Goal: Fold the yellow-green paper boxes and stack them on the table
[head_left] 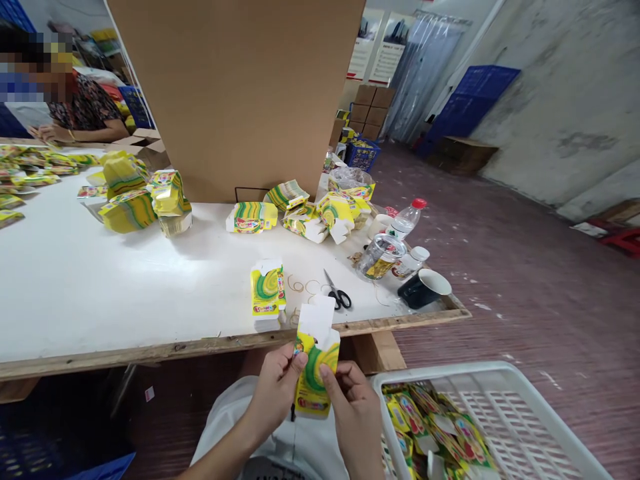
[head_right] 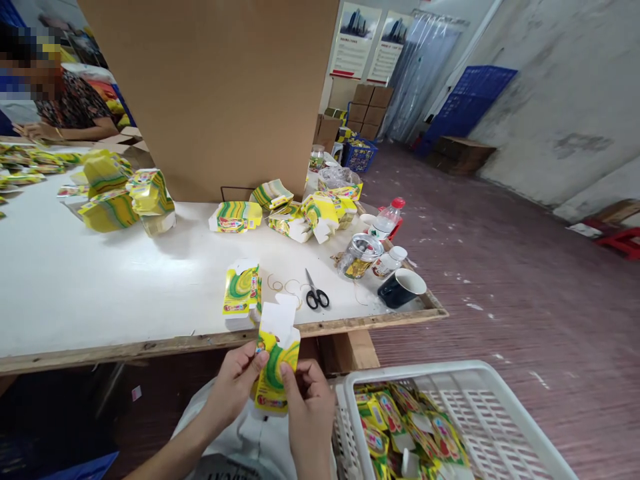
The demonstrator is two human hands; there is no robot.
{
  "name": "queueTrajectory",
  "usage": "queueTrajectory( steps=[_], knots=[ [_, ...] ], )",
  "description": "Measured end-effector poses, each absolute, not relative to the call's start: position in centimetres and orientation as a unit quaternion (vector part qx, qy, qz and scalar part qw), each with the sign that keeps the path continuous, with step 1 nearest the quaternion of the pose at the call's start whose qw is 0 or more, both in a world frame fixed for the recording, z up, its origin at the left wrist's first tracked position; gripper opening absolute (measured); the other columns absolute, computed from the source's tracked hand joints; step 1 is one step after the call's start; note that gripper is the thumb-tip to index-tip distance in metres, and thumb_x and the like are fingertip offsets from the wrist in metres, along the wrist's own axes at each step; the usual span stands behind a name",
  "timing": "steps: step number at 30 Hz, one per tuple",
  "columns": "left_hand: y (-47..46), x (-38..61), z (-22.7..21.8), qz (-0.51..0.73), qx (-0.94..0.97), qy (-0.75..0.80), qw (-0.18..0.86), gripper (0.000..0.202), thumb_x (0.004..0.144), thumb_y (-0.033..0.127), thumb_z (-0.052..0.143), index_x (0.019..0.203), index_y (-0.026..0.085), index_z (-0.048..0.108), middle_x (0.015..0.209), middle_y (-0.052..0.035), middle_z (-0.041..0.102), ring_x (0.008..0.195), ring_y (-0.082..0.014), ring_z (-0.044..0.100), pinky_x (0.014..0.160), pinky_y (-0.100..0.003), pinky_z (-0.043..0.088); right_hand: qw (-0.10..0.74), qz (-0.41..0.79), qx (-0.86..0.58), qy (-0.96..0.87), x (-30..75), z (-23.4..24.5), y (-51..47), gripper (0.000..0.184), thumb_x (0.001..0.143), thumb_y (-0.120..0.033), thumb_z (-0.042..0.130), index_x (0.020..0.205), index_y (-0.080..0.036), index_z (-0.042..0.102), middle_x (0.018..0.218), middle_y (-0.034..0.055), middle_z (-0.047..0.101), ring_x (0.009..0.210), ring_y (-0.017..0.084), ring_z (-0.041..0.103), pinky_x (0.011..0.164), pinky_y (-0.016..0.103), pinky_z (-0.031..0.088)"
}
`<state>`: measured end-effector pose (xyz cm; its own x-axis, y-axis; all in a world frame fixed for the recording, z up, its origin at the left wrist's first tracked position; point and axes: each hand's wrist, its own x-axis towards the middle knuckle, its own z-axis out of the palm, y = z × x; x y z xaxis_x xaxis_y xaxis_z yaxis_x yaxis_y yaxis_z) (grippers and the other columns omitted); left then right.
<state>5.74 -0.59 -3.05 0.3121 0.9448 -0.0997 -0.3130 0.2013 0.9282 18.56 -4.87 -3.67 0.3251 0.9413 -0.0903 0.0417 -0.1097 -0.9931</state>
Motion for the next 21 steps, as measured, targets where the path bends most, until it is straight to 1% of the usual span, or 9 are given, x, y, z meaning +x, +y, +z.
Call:
queueTrajectory(
  steps=[2,4,7,10,14,16,18,20,21],
  knots=[
    [-0.5,5.4,-3.5,0.458,0.446,0.378,0.670,0.044,0.082,0.049,0.068,0.112,0.017,0.063,0.100,-0.0095,0.075,0.092,-0.0250,0.070,0.082,-0.032,0.055,0.536,0.398,-0.618,-0.415,18.6,-3.7,-4.7,0.026,0.083,-0.044,0.069,0.080,-0.019,0.062,0.072,0.0037,0.069,0.066,0.020,0.065,0.061,0.028,0.054],
    [-0.3,4.9,-3.7,0.448,0.453,0.382,0.669,0.056,0.081,0.041,0.072,0.127,0.019,0.049,0.104,-0.0104,0.074,0.091,-0.0236,0.070,0.082,-0.032,0.054,0.551,0.394,-0.604,-0.421,18.7,-3.4,-4.5,0.024,0.083,-0.041,0.070,0.092,-0.021,0.061,0.082,0.0048,0.071,0.073,0.021,0.067,0.067,0.029,0.056],
    [-0.1,3.9,-3.5,0.427,0.475,0.357,0.682,0.072,0.085,0.034,0.069,0.142,0.021,0.029,0.102,-0.0100,0.073,0.090,-0.0220,0.069,0.081,-0.032,0.053,0.565,0.432,-0.554,-0.432,19.2,-2.9,-4.3,0.043,0.084,-0.039,0.070,0.121,-0.025,0.053,0.103,0.0077,0.071,0.088,0.022,0.069,0.079,0.033,0.057],
    [0.2,2.8,-2.9,0.400,0.492,0.306,0.710,0.069,0.086,0.032,0.068,0.144,0.024,0.032,0.108,-0.0097,0.070,0.099,-0.0224,0.066,0.087,-0.033,0.050,0.553,0.487,-0.504,-0.450,20.1,-2.6,-4.2,0.051,0.087,-0.039,0.067,0.133,-0.029,0.049,0.113,0.0097,0.068,0.097,0.023,0.068,0.085,0.036,0.055],
    [0.5,2.1,-2.6,0.361,0.463,0.270,0.763,0.057,0.079,0.028,0.076,0.128,0.023,0.049,0.100,-0.0059,0.069,0.085,-0.0180,0.067,0.075,-0.026,0.051,0.504,0.551,-0.474,-0.467,21.3,-2.0,-4.2,0.039,0.090,-0.042,0.063,0.126,-0.030,0.052,0.102,0.0063,0.069,0.091,0.022,0.066,0.078,0.033,0.054],
    [0.4,1.9,-2.7,0.345,0.448,0.249,0.786,0.053,0.076,0.026,0.079,0.121,0.023,0.051,0.093,-0.0036,0.069,0.078,-0.0157,0.066,0.069,-0.024,0.049,0.483,0.554,-0.479,-0.480,21.6,-1.5,-4.0,0.027,0.092,-0.042,0.061,0.114,-0.028,0.057,0.091,0.0031,0.066,0.081,0.019,0.063,0.070,0.028,0.052],
    [0.3,1.9,-2.9,0.335,0.447,0.231,0.796,0.048,0.076,0.025,0.079,0.116,0.022,0.052,0.091,-0.0031,0.069,0.078,-0.0152,0.066,0.070,-0.024,0.049,0.476,0.529,-0.493,-0.501,21.7,-0.9,-3.6,0.019,0.092,-0.042,0.061,0.099,-0.025,0.062,0.082,0.0010,0.062,0.071,0.016,0.058,0.062,0.024,0.048],
    [0.2,1.8,-2.9,0.336,0.451,0.229,0.794,0.051,0.077,0.026,0.078,0.120,0.023,0.050,0.095,-0.0042,0.070,0.082,-0.0164,0.066,0.072,-0.025,0.049,0.483,0.494,-0.505,-0.518,21.6,-0.4,-3.3,0.020,0.091,-0.042,0.062,0.087,-0.022,0.063,0.077,0.0003,0.058,0.068,0.014,0.054,0.059,0.022,0.045],
    [0.1,1.8,-2.9,0.336,0.450,0.230,0.794,0.059,0.078,0.026,0.078,0.128,0.025,0.046,0.098,-0.0049,0.070,0.085,-0.0175,0.067,0.073,-0.026,0.049,0.489,0.482,-0.507,-0.522,21.5,-0.2,-3.2,0.021,0.091,-0.042,0.062,0.084,-0.021,0.063,0.076,0.0004,0.058,0.068,0.014,0.053,0.059,0.021,0.045]
  ],
)
